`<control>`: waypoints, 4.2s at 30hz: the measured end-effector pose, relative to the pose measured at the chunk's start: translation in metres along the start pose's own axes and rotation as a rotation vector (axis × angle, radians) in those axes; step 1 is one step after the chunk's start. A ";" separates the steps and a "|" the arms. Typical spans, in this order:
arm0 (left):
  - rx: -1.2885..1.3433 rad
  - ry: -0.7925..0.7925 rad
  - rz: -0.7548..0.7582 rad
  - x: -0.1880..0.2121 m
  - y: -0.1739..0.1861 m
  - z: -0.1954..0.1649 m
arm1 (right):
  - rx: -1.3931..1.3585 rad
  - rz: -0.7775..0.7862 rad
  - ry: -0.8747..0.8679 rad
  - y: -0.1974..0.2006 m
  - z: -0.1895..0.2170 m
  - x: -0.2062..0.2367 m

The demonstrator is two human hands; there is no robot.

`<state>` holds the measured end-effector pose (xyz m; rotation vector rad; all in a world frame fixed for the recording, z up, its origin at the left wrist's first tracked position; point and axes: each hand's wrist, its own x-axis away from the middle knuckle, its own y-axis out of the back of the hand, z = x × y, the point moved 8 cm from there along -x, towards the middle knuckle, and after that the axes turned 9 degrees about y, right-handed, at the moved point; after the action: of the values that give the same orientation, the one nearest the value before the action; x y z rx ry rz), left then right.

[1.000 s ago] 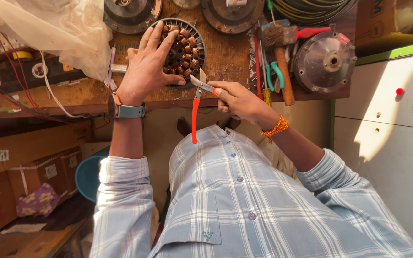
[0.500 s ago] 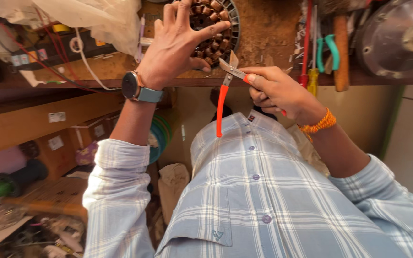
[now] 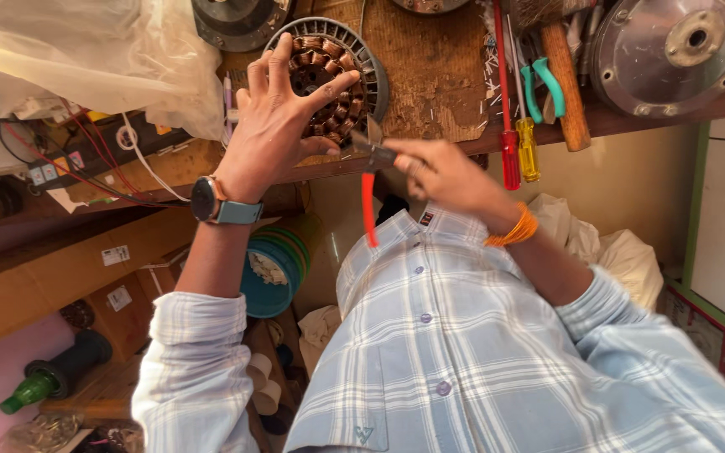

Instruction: The person uses pliers to trim and adjust copper windings on a motor stator core. They rotate the stator to access different sections and switch between two different pliers during the process.

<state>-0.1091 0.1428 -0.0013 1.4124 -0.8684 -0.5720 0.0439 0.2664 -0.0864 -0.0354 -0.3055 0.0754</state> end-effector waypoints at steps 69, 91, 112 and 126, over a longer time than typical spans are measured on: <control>0.966 1.126 -0.213 0.151 -0.070 -0.109 | -0.632 0.872 -0.399 -0.032 0.022 0.000; 1.793 0.631 -1.101 0.031 -0.080 -0.024 | -0.818 0.649 -0.425 -0.025 -0.028 -0.016; 1.956 0.506 -1.016 0.024 -0.074 -0.023 | -0.429 0.478 -0.374 0.050 -0.021 -0.020; 2.003 1.162 -0.613 0.085 -0.134 -0.045 | -0.042 -0.020 0.266 0.094 0.031 0.020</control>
<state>-0.0034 0.0886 -0.1159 3.1992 0.3531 1.1457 0.0474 0.3629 -0.0555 -0.0828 -0.0418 0.0434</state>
